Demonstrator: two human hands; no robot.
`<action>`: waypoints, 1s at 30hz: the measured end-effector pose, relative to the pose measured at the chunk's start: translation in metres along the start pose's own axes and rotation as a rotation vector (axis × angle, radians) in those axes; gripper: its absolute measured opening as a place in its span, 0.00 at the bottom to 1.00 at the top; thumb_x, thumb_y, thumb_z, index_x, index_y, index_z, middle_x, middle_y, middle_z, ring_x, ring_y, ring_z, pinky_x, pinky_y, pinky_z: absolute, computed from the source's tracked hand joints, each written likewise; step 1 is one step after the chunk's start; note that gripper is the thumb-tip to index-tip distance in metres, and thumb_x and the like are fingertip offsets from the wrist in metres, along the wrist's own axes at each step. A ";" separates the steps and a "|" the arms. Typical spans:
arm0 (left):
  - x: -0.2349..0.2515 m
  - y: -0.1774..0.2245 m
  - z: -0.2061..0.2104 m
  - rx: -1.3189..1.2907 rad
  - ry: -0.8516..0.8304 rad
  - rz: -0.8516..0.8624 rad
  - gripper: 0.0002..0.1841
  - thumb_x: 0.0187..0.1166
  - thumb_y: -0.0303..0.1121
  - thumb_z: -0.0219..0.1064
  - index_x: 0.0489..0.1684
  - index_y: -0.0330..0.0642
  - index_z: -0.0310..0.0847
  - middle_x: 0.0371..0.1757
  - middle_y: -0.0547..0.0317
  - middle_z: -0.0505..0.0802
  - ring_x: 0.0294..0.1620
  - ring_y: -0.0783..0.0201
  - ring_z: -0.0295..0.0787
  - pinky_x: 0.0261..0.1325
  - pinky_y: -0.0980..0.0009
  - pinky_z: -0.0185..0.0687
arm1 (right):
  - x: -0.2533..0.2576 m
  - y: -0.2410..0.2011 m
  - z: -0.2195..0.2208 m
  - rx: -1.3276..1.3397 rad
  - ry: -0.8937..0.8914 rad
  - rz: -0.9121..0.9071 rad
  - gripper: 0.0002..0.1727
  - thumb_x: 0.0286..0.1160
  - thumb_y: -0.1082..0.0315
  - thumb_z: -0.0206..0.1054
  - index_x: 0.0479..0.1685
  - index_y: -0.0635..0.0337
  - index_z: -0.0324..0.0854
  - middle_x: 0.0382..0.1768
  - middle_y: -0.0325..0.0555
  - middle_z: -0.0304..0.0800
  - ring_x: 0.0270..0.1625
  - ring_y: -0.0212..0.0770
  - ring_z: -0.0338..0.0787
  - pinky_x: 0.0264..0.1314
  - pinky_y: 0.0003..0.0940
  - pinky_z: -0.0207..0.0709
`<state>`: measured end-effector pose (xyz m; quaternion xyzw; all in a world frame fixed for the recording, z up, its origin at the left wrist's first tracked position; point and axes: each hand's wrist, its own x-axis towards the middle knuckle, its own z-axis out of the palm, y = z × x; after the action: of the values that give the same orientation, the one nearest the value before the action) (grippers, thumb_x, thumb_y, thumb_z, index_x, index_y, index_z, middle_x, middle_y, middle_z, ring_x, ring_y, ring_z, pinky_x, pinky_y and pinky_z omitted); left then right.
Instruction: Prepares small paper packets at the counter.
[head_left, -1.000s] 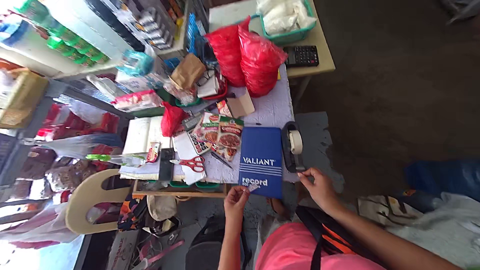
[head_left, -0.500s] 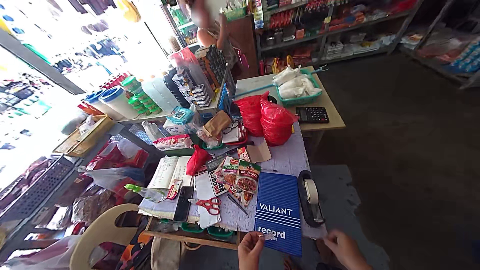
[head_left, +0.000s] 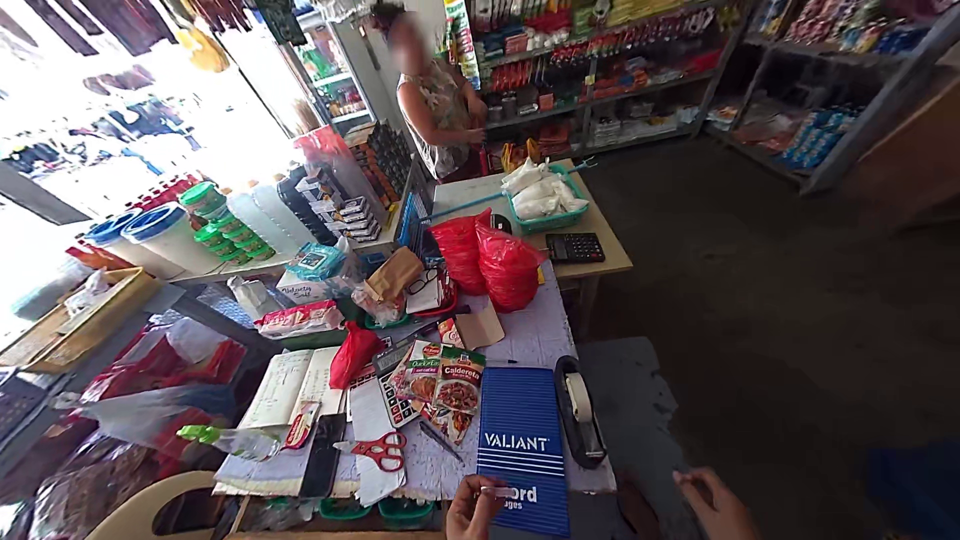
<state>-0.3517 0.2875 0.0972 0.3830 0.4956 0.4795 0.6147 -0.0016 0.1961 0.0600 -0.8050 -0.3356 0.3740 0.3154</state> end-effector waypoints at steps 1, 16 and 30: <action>0.001 0.005 0.005 -0.014 -0.011 0.018 0.06 0.81 0.21 0.53 0.44 0.31 0.76 0.46 0.46 0.95 0.49 0.55 0.95 0.58 0.57 0.92 | 0.003 -0.002 -0.004 0.008 0.026 -0.023 0.25 0.88 0.57 0.61 0.62 0.76 0.78 0.53 0.71 0.89 0.58 0.64 0.90 0.65 0.60 0.80; 0.016 0.057 0.133 -0.027 -0.014 0.119 0.14 0.78 0.22 0.68 0.59 0.26 0.85 0.46 0.42 0.95 0.41 0.56 0.95 0.52 0.61 0.94 | 0.046 -0.010 -0.089 0.176 0.189 -0.276 0.18 0.91 0.63 0.55 0.58 0.74 0.77 0.48 0.61 0.92 0.52 0.50 0.93 0.61 0.49 0.84; 0.066 0.085 0.310 0.134 -0.292 0.292 0.11 0.79 0.25 0.70 0.54 0.28 0.90 0.48 0.47 0.97 0.43 0.61 0.96 0.54 0.64 0.93 | 0.116 -0.010 -0.242 0.215 0.289 -0.644 0.25 0.93 0.52 0.48 0.55 0.69 0.77 0.50 0.50 0.93 0.53 0.32 0.93 0.59 0.29 0.86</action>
<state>-0.0637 0.3734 0.2286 0.5562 0.3714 0.4689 0.5769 0.2493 0.2299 0.1483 -0.6650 -0.4824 0.1713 0.5438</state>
